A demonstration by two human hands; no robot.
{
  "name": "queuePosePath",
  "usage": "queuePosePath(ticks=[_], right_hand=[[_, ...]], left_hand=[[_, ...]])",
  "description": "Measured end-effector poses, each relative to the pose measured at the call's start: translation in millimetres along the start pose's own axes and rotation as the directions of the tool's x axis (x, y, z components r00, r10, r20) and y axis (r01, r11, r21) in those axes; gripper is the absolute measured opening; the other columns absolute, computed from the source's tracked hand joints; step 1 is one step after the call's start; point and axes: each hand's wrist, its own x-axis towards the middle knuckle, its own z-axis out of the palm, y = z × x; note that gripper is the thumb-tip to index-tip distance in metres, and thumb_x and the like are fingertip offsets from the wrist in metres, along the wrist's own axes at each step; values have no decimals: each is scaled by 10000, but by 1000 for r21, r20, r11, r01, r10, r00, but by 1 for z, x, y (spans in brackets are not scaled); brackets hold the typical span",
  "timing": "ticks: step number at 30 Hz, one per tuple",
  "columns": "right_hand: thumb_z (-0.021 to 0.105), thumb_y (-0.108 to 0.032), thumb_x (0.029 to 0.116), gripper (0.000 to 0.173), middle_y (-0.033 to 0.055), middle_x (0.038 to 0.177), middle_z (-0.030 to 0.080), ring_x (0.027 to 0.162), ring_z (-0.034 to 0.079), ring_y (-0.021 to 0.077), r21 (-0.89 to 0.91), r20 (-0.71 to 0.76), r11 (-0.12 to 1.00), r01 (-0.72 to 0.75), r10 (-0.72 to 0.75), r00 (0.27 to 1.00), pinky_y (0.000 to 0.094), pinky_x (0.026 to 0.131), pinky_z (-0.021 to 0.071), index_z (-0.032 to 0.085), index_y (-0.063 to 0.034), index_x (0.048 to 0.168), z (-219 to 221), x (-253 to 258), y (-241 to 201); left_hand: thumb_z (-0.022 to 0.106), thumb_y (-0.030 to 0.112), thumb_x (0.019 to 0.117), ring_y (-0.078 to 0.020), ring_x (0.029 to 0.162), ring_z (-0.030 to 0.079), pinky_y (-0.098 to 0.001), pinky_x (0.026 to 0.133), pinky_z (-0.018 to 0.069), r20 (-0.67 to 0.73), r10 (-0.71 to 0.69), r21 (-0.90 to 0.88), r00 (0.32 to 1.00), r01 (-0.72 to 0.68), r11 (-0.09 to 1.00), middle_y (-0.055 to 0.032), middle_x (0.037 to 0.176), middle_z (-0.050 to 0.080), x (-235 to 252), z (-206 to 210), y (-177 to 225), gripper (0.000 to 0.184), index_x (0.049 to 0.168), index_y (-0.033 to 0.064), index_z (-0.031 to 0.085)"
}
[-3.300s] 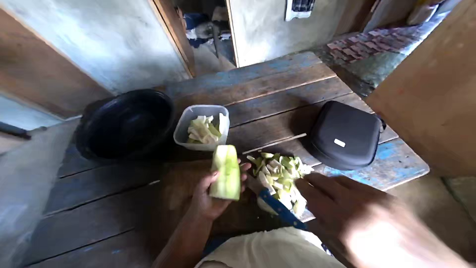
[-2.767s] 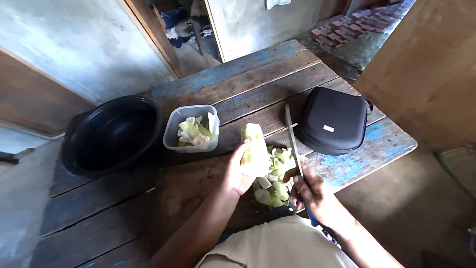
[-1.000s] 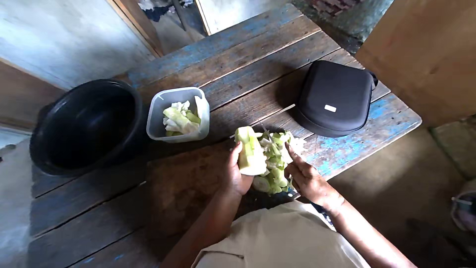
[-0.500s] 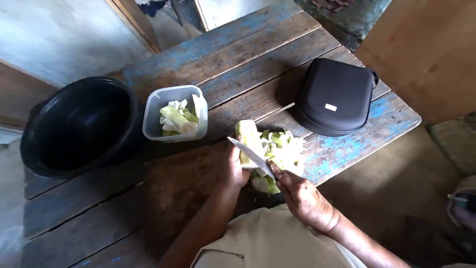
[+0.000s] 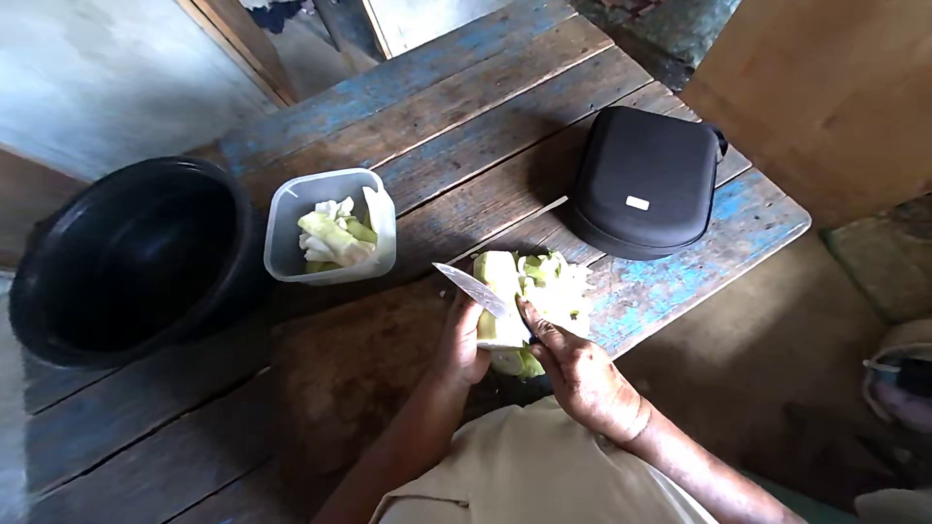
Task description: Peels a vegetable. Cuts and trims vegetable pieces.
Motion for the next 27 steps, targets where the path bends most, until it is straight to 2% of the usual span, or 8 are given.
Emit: queuePosePath(ticks=[5, 7, 9, 12, 14, 16, 20, 27], right_hand=[[438, -146, 1051, 438, 159, 1003, 735, 774, 701, 226, 113, -133, 992, -59, 74, 988, 412, 739, 582, 557, -47, 1460, -4, 10, 16], [419, -171, 1080, 457, 79, 1074, 726, 784, 646, 79, 246, -125, 965, -94, 127, 984, 268, 748, 549, 483, -79, 1523, -14, 14, 28], [403, -183, 1089, 464, -15, 824, 591, 613, 495, 11, 412, -85, 907, -89, 135, 987, 193, 576, 463, 453, -90, 1540, -14, 11, 32], [416, -172, 1090, 426, 60, 1102, 704, 804, 591, -25, 459, -22, 888, -19, 32, 999, 172, 780, 513, 523, -34, 1479, -13, 4, 25], [401, -174, 1092, 426, 132, 1271, 685, 1001, 654, 25, 375, -14, 926, 39, -37, 999, 196, 938, 509, 541, -3, 1457, -10, 0, 16], [395, -203, 1092, 441, 176, 1284, 684, 1077, 697, 156, 238, -2, 970, 57, -59, 998, 289, 963, 530, 543, -10, 1460, -8, -2, 8], [398, -230, 1080, 447, 171, 1087, 724, 852, 716, 242, 48, -26, 997, 56, -55, 998, 371, 750, 584, 564, -64, 1461, -7, -4, 3], [409, -243, 1077, 439, 138, 959, 718, 745, 694, 240, -26, -30, 999, 33, -34, 999, 383, 665, 576, 582, -98, 1454, -5, -4, 0]], left_hand=[[419, 149, 1033, -167, 959, 697, -352, 839, 605, 142, -68, 120, 988, 51, 991, -83, 1145, 667, -12, -1, -4, 496, 1525, 129, 361], [400, 215, 1003, -217, 918, 705, -388, 775, 620, 157, -95, 56, 983, 88, 995, -114, 1136, 659, -13, 0, -9, 521, 1515, 135, 351], [302, 292, 1048, -239, 903, 699, -400, 762, 610, 73, -68, -60, 995, 72, 996, -131, 1092, 668, -3, -6, -7, 427, 1412, 117, 441], [233, 410, 1105, -246, 998, 694, -413, 833, 593, 17, -28, -182, 999, 31, 983, -132, 1131, 685, 14, -10, 4, 483, 1326, 113, 543], [239, 359, 1102, -244, 1032, 692, -412, 866, 592, 34, 15, -161, 999, -9, 987, -130, 1160, 681, 17, -8, 6, 444, 1342, 114, 521], [236, 270, 1091, -208, 1008, 680, -385, 869, 577, 20, 66, -116, 998, -63, 991, -103, 1125, 669, 19, -1, 7, 385, 1331, 112, 493], [246, 258, 1103, -142, 1040, 653, -346, 917, 555, -13, 231, -17, 973, -231, 973, -53, 1135, 648, 25, 2, 4, 367, 1356, 111, 467], [274, 274, 1107, -135, 1067, 645, -343, 939, 547, 27, 263, -48, 964, -261, 964, -39, 1168, 640, 27, -3, 0, 363, 1400, 143, 445]])
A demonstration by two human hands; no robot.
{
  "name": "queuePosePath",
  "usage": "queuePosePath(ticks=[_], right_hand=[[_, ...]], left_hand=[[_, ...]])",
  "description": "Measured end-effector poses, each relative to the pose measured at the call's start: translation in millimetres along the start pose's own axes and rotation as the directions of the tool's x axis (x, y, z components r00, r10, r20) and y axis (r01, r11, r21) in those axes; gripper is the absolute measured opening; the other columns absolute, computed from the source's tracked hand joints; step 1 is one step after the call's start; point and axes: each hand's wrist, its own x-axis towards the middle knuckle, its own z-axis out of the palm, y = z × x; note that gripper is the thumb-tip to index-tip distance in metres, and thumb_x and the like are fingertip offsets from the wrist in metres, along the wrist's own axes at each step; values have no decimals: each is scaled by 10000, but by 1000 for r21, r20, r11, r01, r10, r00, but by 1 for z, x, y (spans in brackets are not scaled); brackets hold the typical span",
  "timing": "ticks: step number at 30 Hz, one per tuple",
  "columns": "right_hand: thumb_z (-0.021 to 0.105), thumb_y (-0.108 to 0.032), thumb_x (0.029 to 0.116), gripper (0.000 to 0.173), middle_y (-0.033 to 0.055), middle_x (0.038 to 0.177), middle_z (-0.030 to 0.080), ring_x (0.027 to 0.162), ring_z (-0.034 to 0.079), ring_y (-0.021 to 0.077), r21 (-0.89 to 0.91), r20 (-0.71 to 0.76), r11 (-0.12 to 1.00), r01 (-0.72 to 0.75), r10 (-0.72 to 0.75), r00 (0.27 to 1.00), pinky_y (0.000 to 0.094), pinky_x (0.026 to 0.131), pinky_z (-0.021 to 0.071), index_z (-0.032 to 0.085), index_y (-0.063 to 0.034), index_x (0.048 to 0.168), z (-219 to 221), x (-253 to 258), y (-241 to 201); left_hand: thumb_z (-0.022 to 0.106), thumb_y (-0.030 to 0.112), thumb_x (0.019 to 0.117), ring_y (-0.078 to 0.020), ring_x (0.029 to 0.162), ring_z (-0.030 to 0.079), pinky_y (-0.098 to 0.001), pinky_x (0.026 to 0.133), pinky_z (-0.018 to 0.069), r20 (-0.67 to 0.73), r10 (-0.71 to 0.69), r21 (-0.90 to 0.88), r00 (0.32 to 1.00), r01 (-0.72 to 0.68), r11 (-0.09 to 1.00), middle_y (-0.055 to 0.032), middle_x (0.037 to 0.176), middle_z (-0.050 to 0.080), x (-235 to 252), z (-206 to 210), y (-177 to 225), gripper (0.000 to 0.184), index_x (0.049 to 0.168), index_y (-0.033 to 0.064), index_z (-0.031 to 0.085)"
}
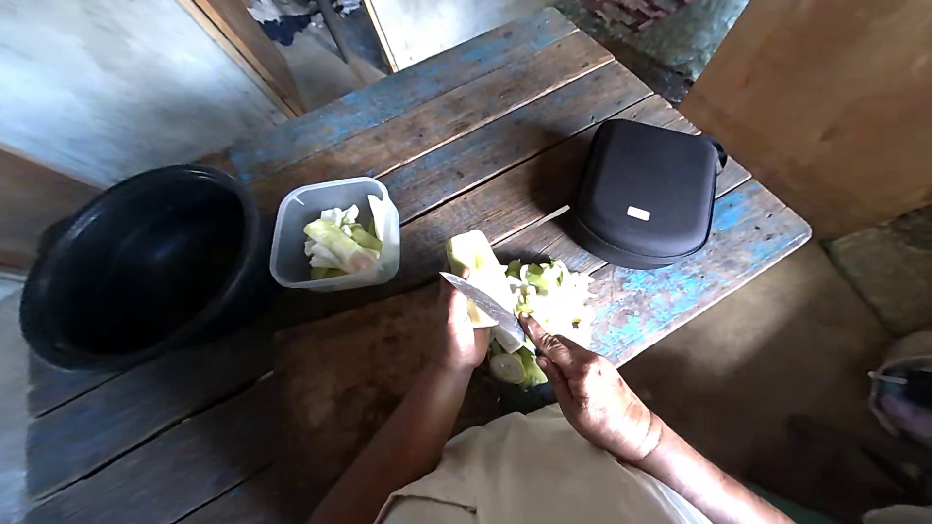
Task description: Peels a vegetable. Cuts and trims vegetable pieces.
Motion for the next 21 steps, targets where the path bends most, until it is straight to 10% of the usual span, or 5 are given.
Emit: queuePosePath(ticks=[9, 13, 21], right_hand=[[440, -160, 1052, 426, 171, 1006, 729, 767, 712, 250, 86, -61, 991, -106, 112, 992, 414, 720, 592, 580, -49, 1438, 2, 11, 12], [395, -217, 1097, 442, 103, 1039, 710, 763, 602, 36, 297, -31, 952, -71, 84, 996, 207, 762, 520, 528, -20, 1470, -7, 7, 22], [398, -236, 1084, 436, 139, 992, 716, 755, 680, 217, 89, 35, 995, 39, -42, 999, 360, 690, 570, 573, -103, 1461, -1, -3, 8]], left_hand=[[348, 208, 1040, -145, 993, 677, -347, 873, 585, 63, -171, 50, 983, 168, 985, -59, 1124, 655, -28, 4, -5, 403, 1426, 113, 416], [313, 263, 1025, -168, 950, 682, -369, 825, 591, 8, -188, 38, 982, 187, 982, -73, 1092, 659, -25, 0, -2, 411, 1388, 119, 443], [240, 249, 1093, -174, 937, 693, -356, 836, 593, -9, -78, 29, 997, 78, 997, -79, 1065, 673, -9, -2, 6, 367, 1362, 119, 452]])
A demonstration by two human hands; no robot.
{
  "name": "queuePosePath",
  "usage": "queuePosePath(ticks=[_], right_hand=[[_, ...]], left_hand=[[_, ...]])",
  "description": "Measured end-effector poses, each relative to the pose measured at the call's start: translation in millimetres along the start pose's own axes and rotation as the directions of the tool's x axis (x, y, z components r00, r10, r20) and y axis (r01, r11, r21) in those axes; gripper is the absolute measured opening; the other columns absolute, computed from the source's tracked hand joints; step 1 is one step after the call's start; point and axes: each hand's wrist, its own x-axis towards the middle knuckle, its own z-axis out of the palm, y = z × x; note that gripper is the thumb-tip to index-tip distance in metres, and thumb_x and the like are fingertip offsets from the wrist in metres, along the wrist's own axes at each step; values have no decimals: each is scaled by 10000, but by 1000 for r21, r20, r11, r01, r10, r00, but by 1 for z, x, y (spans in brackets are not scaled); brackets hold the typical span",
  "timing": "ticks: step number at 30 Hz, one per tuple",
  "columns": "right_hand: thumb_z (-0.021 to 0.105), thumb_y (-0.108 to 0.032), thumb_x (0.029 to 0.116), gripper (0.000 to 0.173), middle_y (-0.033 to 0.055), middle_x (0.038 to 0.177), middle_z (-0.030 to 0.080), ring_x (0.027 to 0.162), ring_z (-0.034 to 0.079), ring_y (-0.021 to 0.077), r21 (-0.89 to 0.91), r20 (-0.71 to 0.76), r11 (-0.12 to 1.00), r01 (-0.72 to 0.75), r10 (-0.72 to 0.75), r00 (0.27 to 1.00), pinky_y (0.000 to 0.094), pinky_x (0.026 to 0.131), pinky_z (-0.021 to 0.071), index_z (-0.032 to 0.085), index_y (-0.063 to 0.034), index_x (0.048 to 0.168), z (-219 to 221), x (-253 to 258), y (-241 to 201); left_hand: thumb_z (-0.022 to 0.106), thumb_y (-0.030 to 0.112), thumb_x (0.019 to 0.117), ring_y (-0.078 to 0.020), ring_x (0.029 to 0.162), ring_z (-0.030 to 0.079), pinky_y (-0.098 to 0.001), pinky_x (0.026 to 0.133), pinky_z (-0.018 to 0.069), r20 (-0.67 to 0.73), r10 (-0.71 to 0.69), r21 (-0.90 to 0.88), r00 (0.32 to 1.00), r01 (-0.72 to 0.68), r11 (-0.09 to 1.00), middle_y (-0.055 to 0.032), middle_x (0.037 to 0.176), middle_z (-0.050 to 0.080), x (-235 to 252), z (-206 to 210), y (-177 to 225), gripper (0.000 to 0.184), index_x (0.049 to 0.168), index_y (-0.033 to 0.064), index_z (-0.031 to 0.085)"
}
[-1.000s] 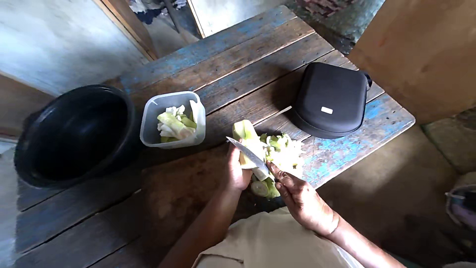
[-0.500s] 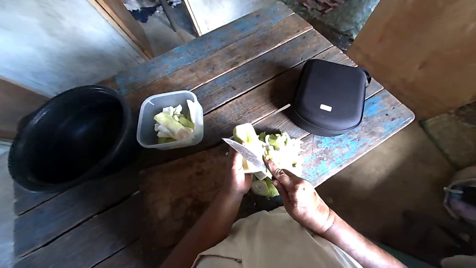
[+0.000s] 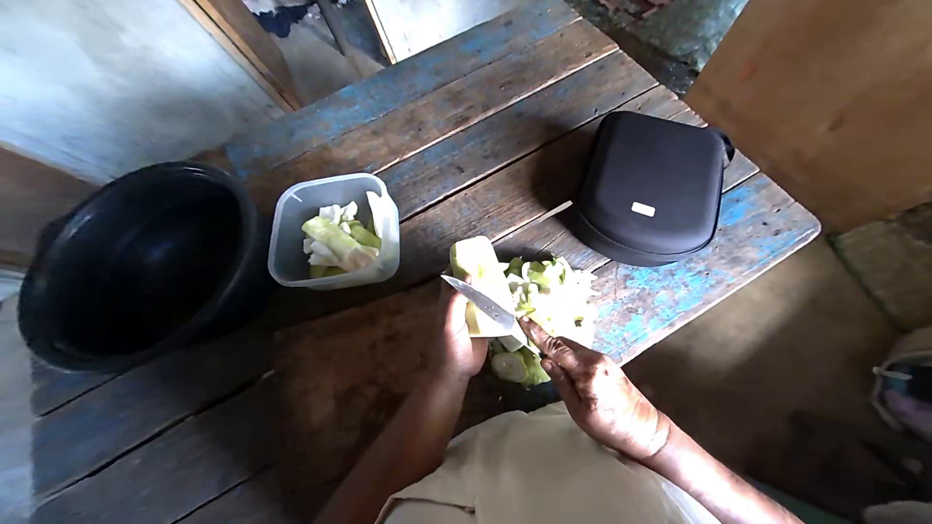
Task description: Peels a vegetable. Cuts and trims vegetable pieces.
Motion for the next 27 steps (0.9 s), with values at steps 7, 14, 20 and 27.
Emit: queuePosePath(ticks=[7, 14, 20, 27], right_hand=[[420, -236, 1076, 435, 143, 946, 722, 731, 696, 240, -68, -74, 997, -22, 17, 997, 376, 656, 577, 588, -74, 1443, 5, 8, -2], [424, -247, 1078, 445, 166, 1052, 738, 836, 725, 248, -12, -77, 998, -56, 55, 996, 387, 758, 586, 573, -54, 1450, 7, 13, 2], [443, -184, 1067, 412, 130, 913, 725, 725, 670, 183, 148, -118, 972, -184, 202, 972, 365, 711, 566, 587, -26, 1420, 3, 21, 13], [414, -220, 1089, 439, 32, 947, 691, 703, 560, -7, 358, 13, 917, -175, 183, 983, 178, 685, 499, 536, -28, 1465, -5, 9, 15]], left_hand=[[269, 194, 1073, -126, 990, 672, -323, 882, 574, 27, -63, 25, 998, 62, 998, -43, 1092, 662, -11, 5, -7, 344, 1341, 118, 471], [296, 143, 1052, -136, 941, 687, -316, 825, 592, -20, -190, 26, 982, 191, 981, -64, 1068, 664, -21, 11, -8, 368, 1391, 101, 435], [414, 191, 997, -159, 933, 696, -343, 809, 608, 99, -301, 129, 949, 287, 949, -88, 1106, 665, -35, 9, -8, 494, 1466, 47, 362], [384, 166, 969, -140, 1002, 668, -336, 867, 580, 4, -151, 154, 989, 148, 977, -75, 1167, 628, -19, -4, -5, 553, 1516, 129, 311]])
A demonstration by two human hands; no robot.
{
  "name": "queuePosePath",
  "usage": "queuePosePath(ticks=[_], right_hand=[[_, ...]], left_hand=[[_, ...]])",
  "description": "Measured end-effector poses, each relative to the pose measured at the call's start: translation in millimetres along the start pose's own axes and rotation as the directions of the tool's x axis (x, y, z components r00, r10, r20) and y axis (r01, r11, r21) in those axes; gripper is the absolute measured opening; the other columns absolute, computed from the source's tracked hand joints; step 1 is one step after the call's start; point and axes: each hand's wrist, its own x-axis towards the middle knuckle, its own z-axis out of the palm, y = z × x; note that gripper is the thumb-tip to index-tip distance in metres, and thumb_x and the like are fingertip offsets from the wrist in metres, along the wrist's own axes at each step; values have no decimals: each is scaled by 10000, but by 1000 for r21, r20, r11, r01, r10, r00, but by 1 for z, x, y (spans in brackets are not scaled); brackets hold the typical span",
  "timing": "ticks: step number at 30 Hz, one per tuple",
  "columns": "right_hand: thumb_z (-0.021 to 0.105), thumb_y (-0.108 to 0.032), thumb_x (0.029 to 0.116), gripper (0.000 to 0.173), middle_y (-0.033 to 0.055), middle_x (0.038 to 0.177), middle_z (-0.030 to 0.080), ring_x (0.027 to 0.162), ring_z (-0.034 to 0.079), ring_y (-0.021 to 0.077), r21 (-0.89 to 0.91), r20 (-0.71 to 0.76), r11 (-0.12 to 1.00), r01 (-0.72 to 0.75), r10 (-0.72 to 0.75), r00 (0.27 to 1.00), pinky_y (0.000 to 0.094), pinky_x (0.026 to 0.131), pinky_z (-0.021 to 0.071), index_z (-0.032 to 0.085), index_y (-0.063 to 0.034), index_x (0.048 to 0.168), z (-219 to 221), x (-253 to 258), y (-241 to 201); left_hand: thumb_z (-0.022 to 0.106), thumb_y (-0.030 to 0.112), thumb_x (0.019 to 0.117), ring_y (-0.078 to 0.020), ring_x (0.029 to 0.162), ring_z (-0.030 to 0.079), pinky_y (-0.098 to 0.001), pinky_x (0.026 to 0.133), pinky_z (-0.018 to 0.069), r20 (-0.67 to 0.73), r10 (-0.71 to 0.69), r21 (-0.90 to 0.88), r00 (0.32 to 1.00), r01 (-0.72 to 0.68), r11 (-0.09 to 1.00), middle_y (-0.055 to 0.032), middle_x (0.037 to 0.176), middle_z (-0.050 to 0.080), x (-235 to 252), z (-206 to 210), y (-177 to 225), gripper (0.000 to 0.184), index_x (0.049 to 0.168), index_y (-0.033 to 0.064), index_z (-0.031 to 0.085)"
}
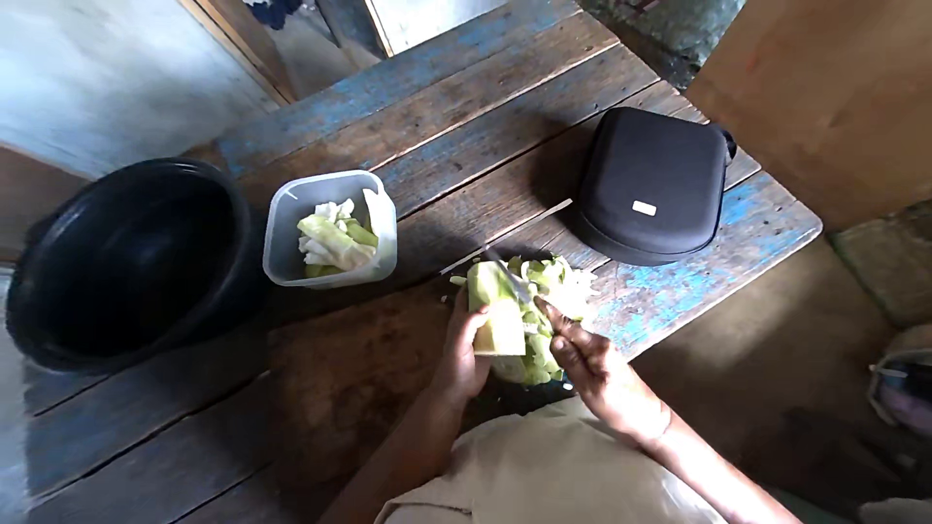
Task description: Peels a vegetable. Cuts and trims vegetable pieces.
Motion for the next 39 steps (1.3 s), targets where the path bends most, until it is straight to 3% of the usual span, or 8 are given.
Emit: queuePosePath(ticks=[3, 8, 21, 25, 29, 32, 34, 39], right_hand=[[403, -200, 1086, 441, 167, 1229, 709, 1020, 707, 163, -169, 69, 978, 124, -114, 991, 298, 927, 543, 547, -15, 1459, 8, -7, -4], [418, -233, 1082, 431, 154, 1075, 734, 842, 715, 226, -321, 27, 935, 154, -154, 988, 364, 759, 583, 580, -78, 1450, 12, -7, -6], [433, -226, 1076, 426, 165, 1103, 739, 919, 733, 239, -314, -80, 944, 99, -130, 988, 377, 841, 580, 590, -49, 1430, 19, 4, -4], [451, -158, 1059, 433, 139, 860, 709, 679, 649, 211, -216, -191, 974, -62, 21, 981, 403, 681, 558, 550, -54, 1468, 6, 16, 8], [383, -211, 1093, 464, -18, 756, 546, 562, 479, 45, 88, -53, 975, -202, 207, 977, 227, 531, 456, 448, -98, 1539, -10, 15, 17], [402, -214, 1089, 452, -27, 779, 583, 594, 479, -6, 83, 9, 992, -100, 100, 995, 182, 567, 447, 497, -26, 1488, -4, 3, 5], [409, -208, 1090, 443, 49, 954, 691, 699, 551, -1, -21, 25, 1000, 0, 0, 1000, 169, 690, 492, 525, -7, 1467, 1, -4, 0], [421, -197, 1076, 432, 158, 1120, 735, 914, 715, 196, -254, 19, 961, 108, -107, 994, 315, 850, 565, 568, -43, 1451, 6, -9, -2]], left_hand=[[422, 104, 958, -95, 1044, 656, -303, 918, 565, 15, 141, 102, 990, -142, 985, -41, 1220, 616, 6, -5, 3, 608, 1546, 112, 267], [497, 100, 930, -68, 1050, 654, -288, 921, 566, 38, 253, 170, 967, -256, 952, 4, 1203, 630, 10, -6, 2, 583, 1491, 116, 340], [516, 115, 923, -104, 1007, 676, -298, 884, 585, 30, 66, 84, 997, -68, 994, -72, 1196, 626, -6, 6, -8, 673, 1535, 24, 253], [524, 157, 917, -111, 1002, 679, -312, 857, 601, 159, -26, 164, 987, 0, 987, -78, 1245, 615, -25, 6, -6, 719, 1549, -10, 225], [433, 251, 929, -186, 925, 696, -360, 791, 606, 148, -108, -8, 983, 111, 994, -102, 1115, 661, -20, 3, -8, 614, 1491, 46, 294], [420, 221, 955, -134, 1012, 678, -331, 886, 584, 121, -66, -89, 990, 77, 993, -47, 1132, 657, -3, -3, -1, 503, 1440, 98, 369], [506, 161, 920, -123, 1002, 682, -327, 884, 589, 114, -28, -46, 993, 33, 998, -41, 1122, 662, 3, -5, -1, 518, 1420, 83, 393], [525, 88, 910, -92, 988, 682, -295, 887, 585, 82, 69, 90, 994, -77, 993, -26, 1134, 659, 7, -3, 2, 585, 1467, 63, 352]])
